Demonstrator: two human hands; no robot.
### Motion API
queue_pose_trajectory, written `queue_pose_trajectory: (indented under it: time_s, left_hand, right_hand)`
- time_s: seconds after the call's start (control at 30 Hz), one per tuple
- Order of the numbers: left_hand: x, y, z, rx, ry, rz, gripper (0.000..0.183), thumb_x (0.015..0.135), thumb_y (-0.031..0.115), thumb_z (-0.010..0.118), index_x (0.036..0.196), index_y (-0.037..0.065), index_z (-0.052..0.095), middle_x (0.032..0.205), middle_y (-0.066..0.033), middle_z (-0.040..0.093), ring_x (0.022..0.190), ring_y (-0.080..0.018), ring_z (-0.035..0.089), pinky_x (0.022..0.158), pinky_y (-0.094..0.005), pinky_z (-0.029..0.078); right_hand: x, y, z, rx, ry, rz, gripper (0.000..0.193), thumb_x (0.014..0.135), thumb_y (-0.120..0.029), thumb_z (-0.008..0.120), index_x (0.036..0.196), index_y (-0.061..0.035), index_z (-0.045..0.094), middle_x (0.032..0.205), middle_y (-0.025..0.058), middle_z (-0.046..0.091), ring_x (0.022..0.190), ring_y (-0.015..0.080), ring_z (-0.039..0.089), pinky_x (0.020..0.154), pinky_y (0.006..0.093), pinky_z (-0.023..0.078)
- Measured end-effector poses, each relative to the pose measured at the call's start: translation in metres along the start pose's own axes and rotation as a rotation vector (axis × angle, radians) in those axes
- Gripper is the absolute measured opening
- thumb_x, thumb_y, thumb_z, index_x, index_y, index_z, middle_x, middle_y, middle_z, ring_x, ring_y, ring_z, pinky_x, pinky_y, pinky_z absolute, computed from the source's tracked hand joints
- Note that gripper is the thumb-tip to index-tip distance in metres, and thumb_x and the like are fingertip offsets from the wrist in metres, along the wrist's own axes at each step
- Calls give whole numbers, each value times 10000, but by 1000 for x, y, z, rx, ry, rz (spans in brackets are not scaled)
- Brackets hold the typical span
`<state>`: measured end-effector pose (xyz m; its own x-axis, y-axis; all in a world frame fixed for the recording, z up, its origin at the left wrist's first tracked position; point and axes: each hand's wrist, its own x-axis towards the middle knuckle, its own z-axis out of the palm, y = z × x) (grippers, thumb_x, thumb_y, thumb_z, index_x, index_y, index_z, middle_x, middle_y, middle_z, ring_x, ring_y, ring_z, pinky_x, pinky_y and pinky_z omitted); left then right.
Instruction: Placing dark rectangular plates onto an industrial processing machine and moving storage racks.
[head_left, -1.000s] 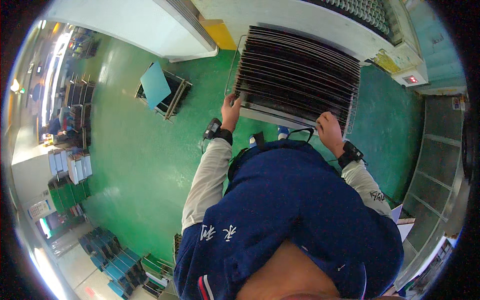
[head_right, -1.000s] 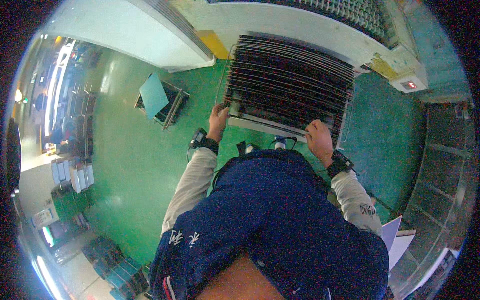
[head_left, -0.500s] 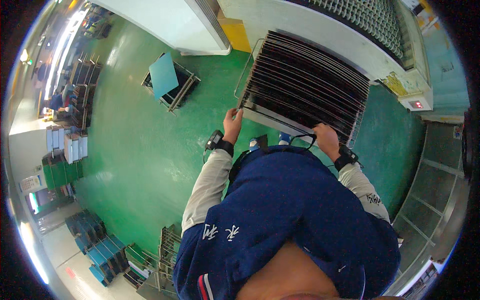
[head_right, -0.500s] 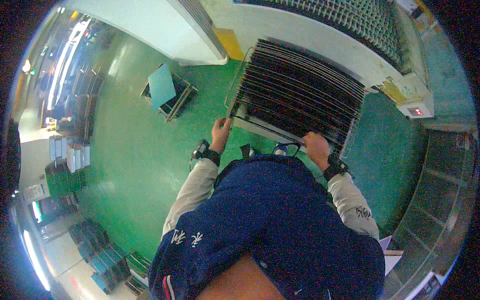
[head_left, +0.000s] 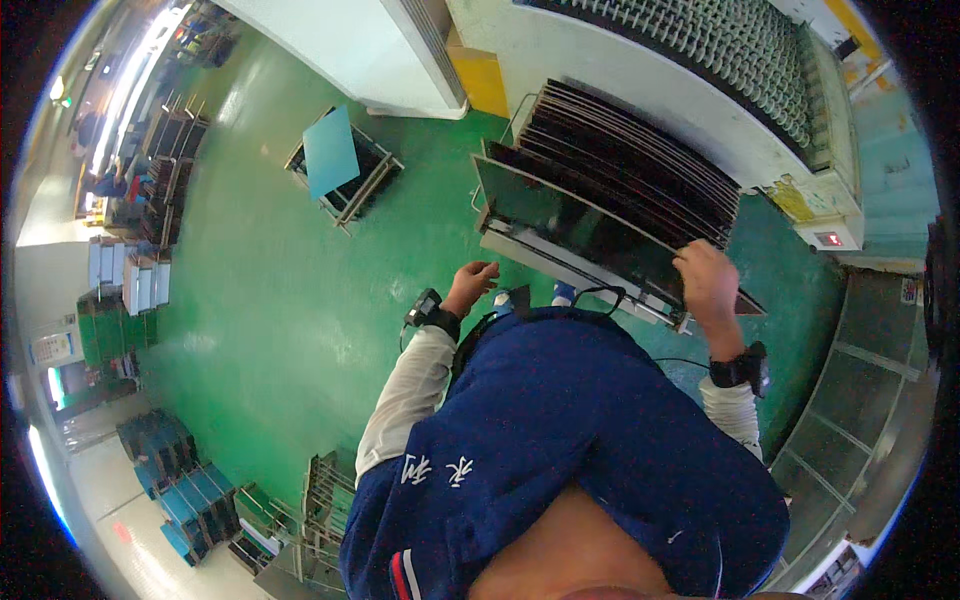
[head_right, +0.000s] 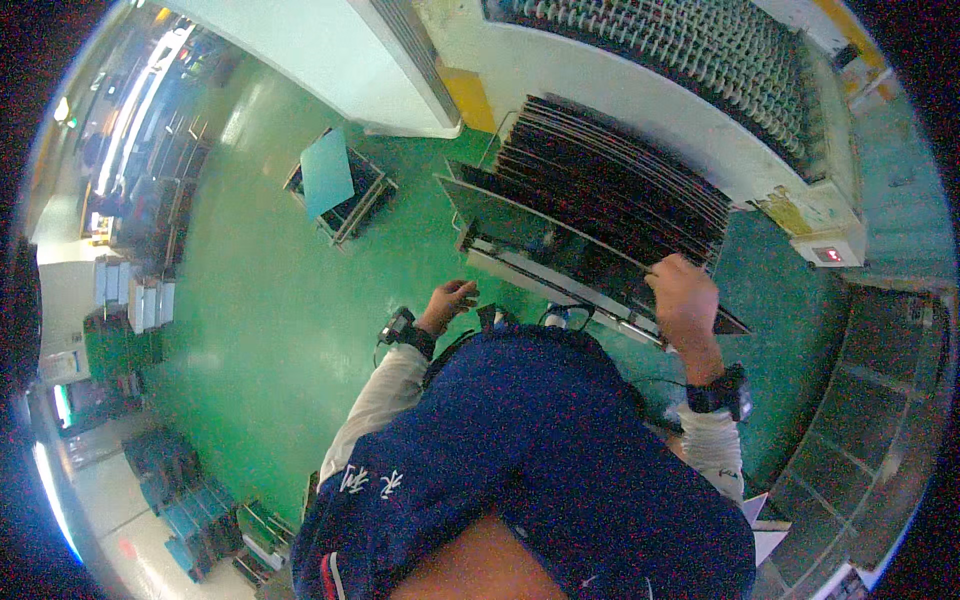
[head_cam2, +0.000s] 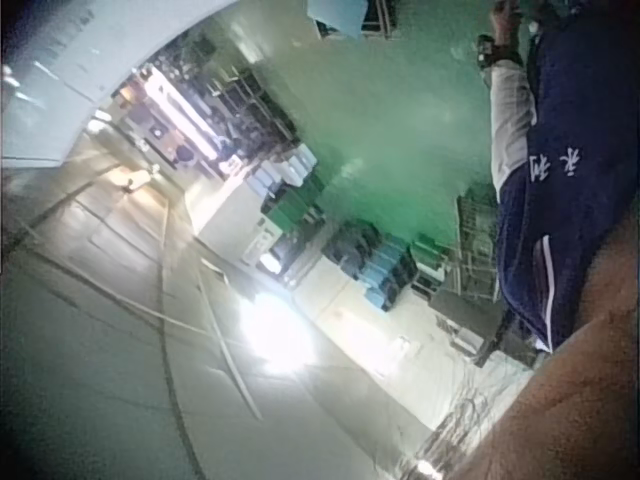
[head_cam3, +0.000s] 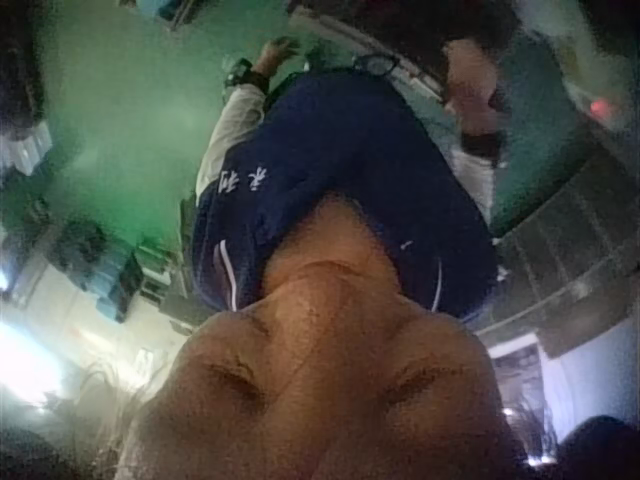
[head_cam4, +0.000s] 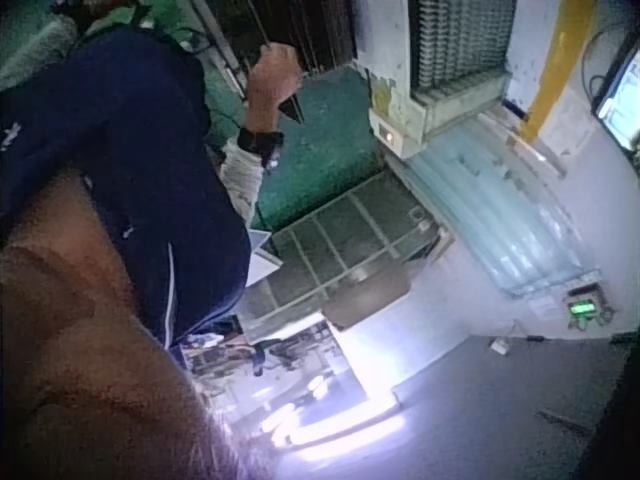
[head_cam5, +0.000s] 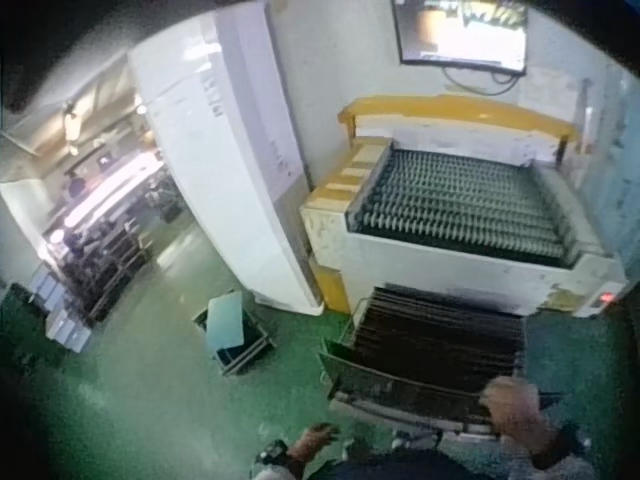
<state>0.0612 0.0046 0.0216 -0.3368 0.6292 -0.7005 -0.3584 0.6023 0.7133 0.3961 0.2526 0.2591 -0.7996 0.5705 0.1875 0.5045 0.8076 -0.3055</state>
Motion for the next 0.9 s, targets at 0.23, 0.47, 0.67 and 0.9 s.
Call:
queue_pose_trajectory:
  time_s: [0.23, 0.47, 0.67, 0.9]
  left_hand:
    - [-11, 72, 46, 125, -314, 141, 506, 906, 467, 605, 1154, 25, 615, 1028, -55, 671, 906, -173, 632, 788, -304, 471]
    - [-38, 141, 82, -41, -553, 215, 595, 909, 429, 616, 1291, -10, 492, 1252, -117, 572, 1125, -223, 556, 945, -350, 439]
    - [-40, 195, 90, -559, -565, 226, 411, 970, 216, 547, 1321, 25, 451, 1269, -121, 560, 1102, -272, 577, 901, -431, 488]
    - [-16, 237, 97, -756, -402, 265, 244, 982, 224, 521, 1146, 45, 548, 1098, -95, 630, 964, -241, 614, 804, -399, 524]
  right_hand:
    - [25, 28, -70, 322, 290, 304, 129, 844, -85, 623, 837, 34, 574, 719, 91, 544, 655, 195, 505, 634, 318, 410]
    - [72, 59, -58, 1260, 482, 701, 231, 877, -146, 645, 1025, 31, 652, 913, 55, 668, 801, 132, 600, 732, 273, 465]
    - [124, 139, 18, 1699, 335, 757, 254, 926, -177, 584, 1091, 13, 618, 990, 86, 666, 861, 195, 642, 813, 333, 514]
    - [165, 137, -12, 1736, 258, 768, 180, 919, -135, 582, 1047, -18, 628, 953, 87, 662, 861, 217, 631, 785, 371, 512]
